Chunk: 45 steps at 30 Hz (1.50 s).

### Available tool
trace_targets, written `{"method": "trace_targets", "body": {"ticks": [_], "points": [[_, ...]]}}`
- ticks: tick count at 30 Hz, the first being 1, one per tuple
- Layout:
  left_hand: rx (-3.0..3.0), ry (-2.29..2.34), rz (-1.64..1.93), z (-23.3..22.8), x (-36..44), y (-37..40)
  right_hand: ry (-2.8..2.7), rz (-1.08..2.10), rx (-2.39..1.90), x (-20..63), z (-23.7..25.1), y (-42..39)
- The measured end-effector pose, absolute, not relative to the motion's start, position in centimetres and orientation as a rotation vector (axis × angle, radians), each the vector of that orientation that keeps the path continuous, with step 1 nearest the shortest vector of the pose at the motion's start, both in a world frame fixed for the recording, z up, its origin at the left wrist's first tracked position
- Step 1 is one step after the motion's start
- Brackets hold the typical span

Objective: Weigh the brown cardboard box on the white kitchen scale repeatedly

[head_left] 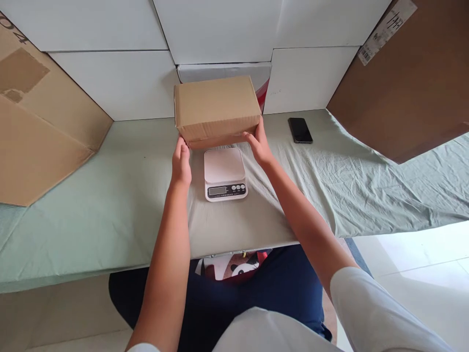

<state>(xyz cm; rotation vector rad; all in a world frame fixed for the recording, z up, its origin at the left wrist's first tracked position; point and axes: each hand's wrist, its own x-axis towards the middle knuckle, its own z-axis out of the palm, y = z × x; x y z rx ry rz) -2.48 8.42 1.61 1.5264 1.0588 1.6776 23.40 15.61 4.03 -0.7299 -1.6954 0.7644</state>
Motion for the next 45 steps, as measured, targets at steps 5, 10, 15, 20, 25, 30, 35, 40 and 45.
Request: {"method": "trace_targets", "body": {"ticks": [5,10,15,20,25,30,35,40,45], "points": [[1.448,1.062,1.731,1.6,-0.7,0.9,-1.584,0.762,-0.722,23.8,3.2,7.7],[1.413,1.123,1.744,0.9,0.2,-2.3,-1.507,0.772,-0.784,23.0,1.9,4.8],[1.392,1.132,1.701,0.7,0.3,-2.0,-1.473,0.785,-0.810,22.7,2.2,5.0],[1.390,1.131,1.693,0.6,0.2,-1.9,-1.422,0.830,-0.827,22.5,2.3,4.5],[1.398,1.121,1.699,0.5,0.1,-1.8,-1.370,0.826,-0.855,22.4,1.9,4.5],[1.415,1.124,1.693,0.5,0.2,-1.7,-1.367,0.795,-0.879,22.4,1.7,4.6],[1.421,1.143,1.683,0.5,0.1,-1.7,-1.384,0.761,-0.904,22.6,1.6,4.6],[1.402,1.160,1.709,0.6,-0.1,-1.6,-1.327,0.712,-0.955,23.6,1.3,5.3],[1.398,1.126,1.684,0.6,0.1,-1.5,-1.315,0.853,-0.934,23.1,2.2,4.9]]}}
